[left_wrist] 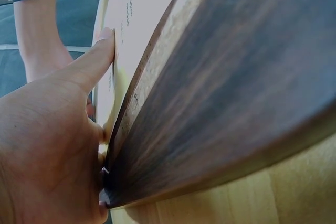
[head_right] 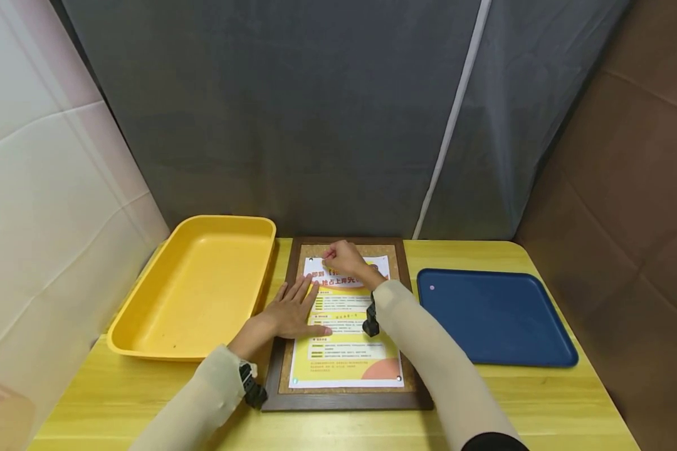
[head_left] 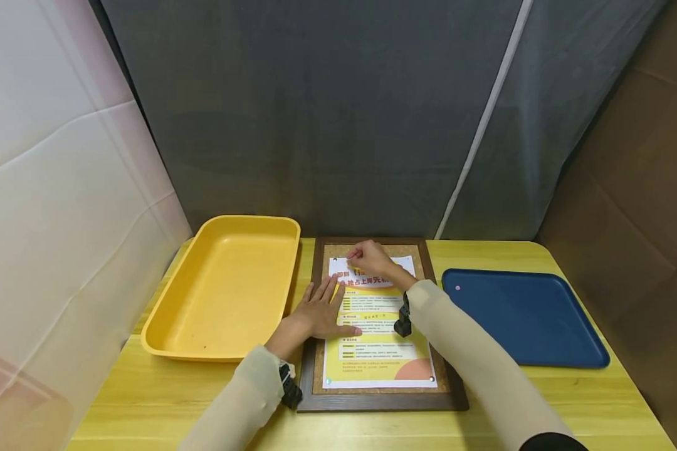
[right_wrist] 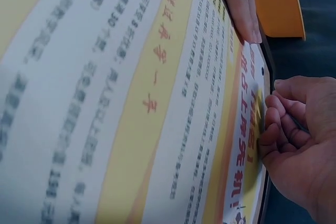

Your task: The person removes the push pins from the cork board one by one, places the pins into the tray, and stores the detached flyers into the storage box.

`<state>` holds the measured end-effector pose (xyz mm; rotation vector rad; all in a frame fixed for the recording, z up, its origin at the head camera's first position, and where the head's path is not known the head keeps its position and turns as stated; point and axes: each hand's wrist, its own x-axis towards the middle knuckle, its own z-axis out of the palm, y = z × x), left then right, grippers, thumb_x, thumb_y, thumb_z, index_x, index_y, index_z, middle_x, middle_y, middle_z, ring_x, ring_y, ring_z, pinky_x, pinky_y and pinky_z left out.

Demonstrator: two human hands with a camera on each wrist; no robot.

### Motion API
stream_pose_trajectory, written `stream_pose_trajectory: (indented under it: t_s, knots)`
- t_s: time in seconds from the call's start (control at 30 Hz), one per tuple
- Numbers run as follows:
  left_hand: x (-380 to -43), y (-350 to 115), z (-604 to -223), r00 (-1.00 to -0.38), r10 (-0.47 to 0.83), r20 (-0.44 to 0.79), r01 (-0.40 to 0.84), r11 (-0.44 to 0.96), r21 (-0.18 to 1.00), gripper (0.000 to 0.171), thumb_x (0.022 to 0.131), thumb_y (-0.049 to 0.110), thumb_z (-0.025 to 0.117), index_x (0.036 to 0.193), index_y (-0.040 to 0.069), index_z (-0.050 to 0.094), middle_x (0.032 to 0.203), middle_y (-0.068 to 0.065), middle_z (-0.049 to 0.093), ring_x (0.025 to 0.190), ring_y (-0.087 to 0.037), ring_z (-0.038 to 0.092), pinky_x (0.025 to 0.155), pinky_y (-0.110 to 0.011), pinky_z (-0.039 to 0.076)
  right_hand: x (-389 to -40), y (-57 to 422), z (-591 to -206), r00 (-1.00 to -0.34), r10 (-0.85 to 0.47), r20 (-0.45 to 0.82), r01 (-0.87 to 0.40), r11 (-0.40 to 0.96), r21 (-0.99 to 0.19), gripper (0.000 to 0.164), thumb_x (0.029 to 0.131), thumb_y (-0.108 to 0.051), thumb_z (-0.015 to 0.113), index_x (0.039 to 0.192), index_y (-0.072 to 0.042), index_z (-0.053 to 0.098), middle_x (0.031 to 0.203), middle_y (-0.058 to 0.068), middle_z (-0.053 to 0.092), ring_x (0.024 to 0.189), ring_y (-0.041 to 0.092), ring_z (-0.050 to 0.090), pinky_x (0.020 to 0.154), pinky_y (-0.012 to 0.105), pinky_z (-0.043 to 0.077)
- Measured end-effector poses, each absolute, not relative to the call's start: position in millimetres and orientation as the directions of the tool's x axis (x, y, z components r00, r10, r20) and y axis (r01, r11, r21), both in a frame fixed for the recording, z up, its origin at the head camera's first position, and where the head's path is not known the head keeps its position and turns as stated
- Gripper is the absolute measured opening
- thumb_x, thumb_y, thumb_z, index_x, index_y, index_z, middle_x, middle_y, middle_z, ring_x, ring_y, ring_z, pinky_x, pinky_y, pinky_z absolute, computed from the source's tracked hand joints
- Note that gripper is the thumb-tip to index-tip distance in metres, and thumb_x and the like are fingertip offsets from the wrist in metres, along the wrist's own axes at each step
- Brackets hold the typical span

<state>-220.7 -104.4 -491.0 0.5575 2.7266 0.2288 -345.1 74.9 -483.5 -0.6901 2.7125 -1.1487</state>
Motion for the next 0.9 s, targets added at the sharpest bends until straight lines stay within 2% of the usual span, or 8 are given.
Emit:
stream_pose_trajectory:
  t_s: [0.23,0.43,0.9]
  knots:
    - [-216,-103,-481,-0.864,0.379,-0.331,0.338,0.924,0.178,0.115,0.093,0.081,0.054,0.171,0.01,0.008,0.178,-0.013,-0.007,0.165,-0.031,-0.004,0.13,-0.057,-0.001,-345,61,-489,-0.893,-0.447,0.056,-0.346,0.601,-0.721,0.014,0.097,-0.004,0.072,0.107,0.002,0.078,0.092,0.01,0.076,0.071,0.008,0.06,0.064,0.02,0.048]
    - [-214,-103,-480,-0.863,0.379,-0.333,0.343,0.925,0.163,0.116,0.093,0.082,0.053,0.171,0.01,0.008,0.178,-0.013,-0.007,0.165,-0.032,-0.003,0.13,-0.058,0.0,-343,53,-493,-0.893,-0.445,0.073,-0.355,0.595,-0.721,0.014,0.097,-0.004,0.07,0.106,0.003,0.078,0.092,0.011,0.076,0.073,0.01,0.06,0.069,0.022,0.05]
    - [-213,-104,-478,-0.865,0.378,-0.33,0.341,0.925,0.165,0.116,0.092,0.082,0.054,0.171,0.01,0.008,0.178,-0.013,-0.007,0.165,-0.032,-0.005,0.13,-0.058,-0.001,-345,44,-496,-0.911,-0.401,0.102,-0.348,0.61,-0.712,0.013,0.093,0.001,0.071,0.102,0.006,0.08,0.087,0.013,0.077,0.07,0.007,0.058,0.068,0.02,0.049]
